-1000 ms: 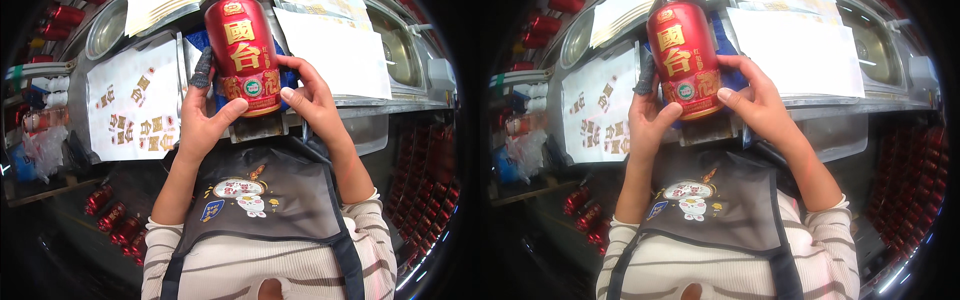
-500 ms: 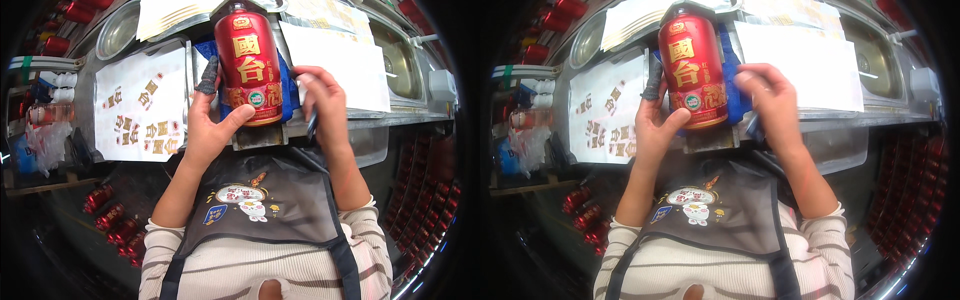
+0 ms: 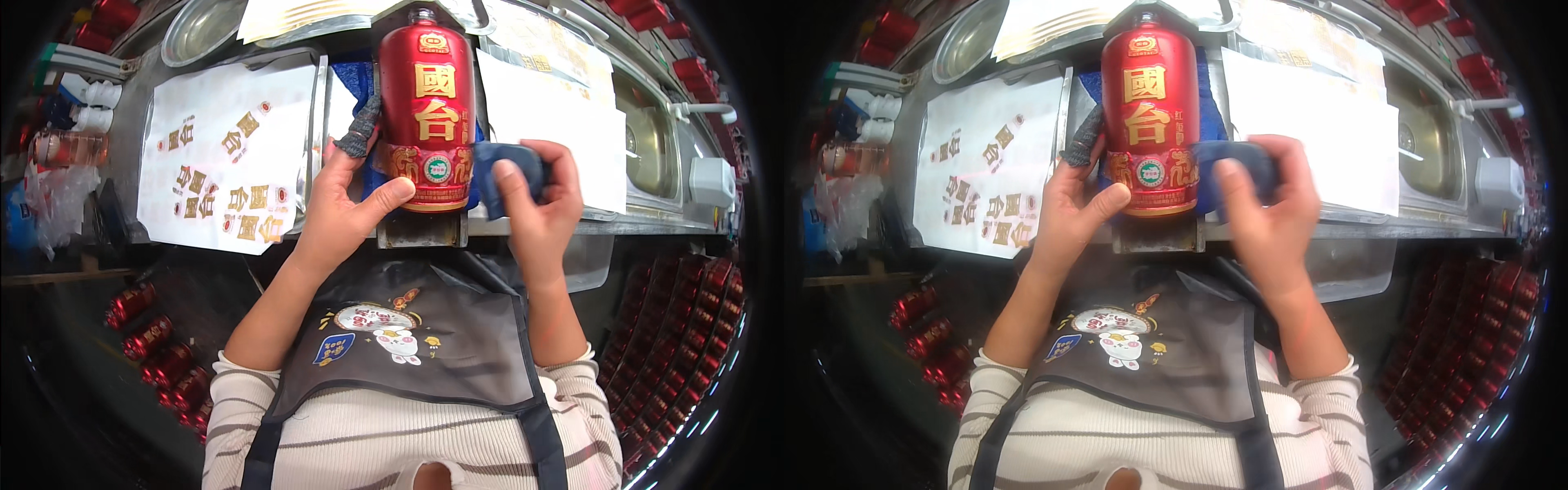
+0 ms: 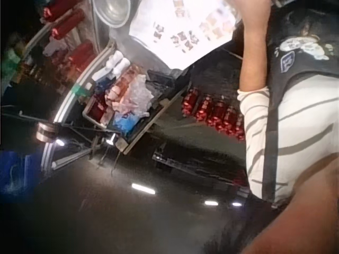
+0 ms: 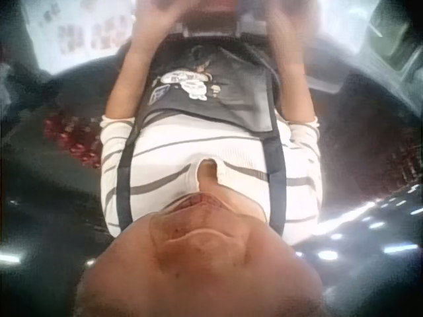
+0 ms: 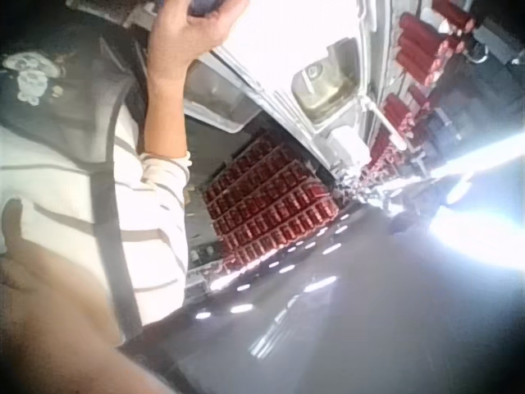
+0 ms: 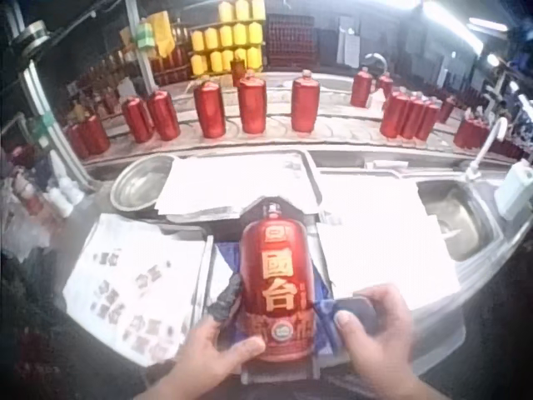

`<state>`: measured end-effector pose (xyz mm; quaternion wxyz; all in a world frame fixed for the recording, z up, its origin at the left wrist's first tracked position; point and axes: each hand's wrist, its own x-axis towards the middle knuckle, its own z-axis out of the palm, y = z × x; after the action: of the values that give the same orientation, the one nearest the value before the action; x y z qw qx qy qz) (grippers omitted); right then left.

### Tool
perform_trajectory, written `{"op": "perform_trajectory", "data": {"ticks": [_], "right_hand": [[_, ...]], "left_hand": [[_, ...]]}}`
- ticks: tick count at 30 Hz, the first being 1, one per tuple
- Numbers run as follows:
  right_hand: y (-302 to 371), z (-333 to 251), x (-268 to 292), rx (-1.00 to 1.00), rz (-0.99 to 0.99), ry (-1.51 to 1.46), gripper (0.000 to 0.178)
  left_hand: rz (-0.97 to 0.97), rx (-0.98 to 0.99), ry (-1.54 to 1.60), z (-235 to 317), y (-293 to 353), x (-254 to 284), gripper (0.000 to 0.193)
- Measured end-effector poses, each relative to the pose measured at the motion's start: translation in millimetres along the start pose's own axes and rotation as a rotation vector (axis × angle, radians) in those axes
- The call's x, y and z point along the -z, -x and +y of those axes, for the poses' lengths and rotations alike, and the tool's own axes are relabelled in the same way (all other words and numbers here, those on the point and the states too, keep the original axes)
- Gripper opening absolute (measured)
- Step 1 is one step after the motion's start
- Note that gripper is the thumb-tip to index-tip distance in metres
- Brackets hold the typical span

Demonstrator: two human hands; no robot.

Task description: The person applies gold stickers to red cylindrical bottles, smoothing each label with a cloth and fingers. They wipe the bottle surface, apply a label, press it down, and then place the finished bottle on a nearby rack.

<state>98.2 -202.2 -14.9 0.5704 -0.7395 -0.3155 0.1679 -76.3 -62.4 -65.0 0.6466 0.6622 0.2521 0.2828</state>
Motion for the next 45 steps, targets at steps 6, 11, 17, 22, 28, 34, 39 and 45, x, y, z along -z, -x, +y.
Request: {"op": "perform_trajectory", "data": {"ticks": [6, 11, 17, 22, 28, 34, 39, 45], "right_hand": [[16.3, -3.9, -10.3, 0.168, -0.042, -0.144, 0.031], [7.4, 11.3, 0.1, 0.007, 0.006, -0.191, 0.029], [1.8, 22.0, -1.4, -0.095, 0.048, -0.241, 0.03], [-11.6, 29.9, -9.5, -0.069, 0.058, -0.143, 0.029], [17.2, 15.6, -8.5, 0.52, -0.074, 0.184, 0.031], [27.9, -2.1, 3.3, 0.729, -0.222, 0.249, 0.041], [10.2, -20.8, -17.0, 0.937, -0.294, 0.416, 0.049], [0.7, -17.1, -10.6, 0.896, -0.165, 0.379, 0.042]], "left_hand": [[0.033, 0.064, 0.174, 25.6, -9.2, -7.9, 0.058], [0.213, 0.031, -0.004, 28.5, -20.6, -32.0, 0.046], [0.234, 0.015, 0.11, 24.3, -21.5, -34.8, 0.043], [0.173, 0.066, -0.014, 27.3, -14.4, -26.7, 0.057], [0.037, -0.388, -0.916, 22.6, 31.8, -19.0, 0.057], [0.09, -0.276, -0.879, 8.7, 51.1, -17.1, 0.047], [0.13, -0.244, -0.749, 5.6, 53.9, -9.9, 0.045], [-0.025, -0.276, -0.78, 15.4, 29.4, 3.1, 0.095]]}}
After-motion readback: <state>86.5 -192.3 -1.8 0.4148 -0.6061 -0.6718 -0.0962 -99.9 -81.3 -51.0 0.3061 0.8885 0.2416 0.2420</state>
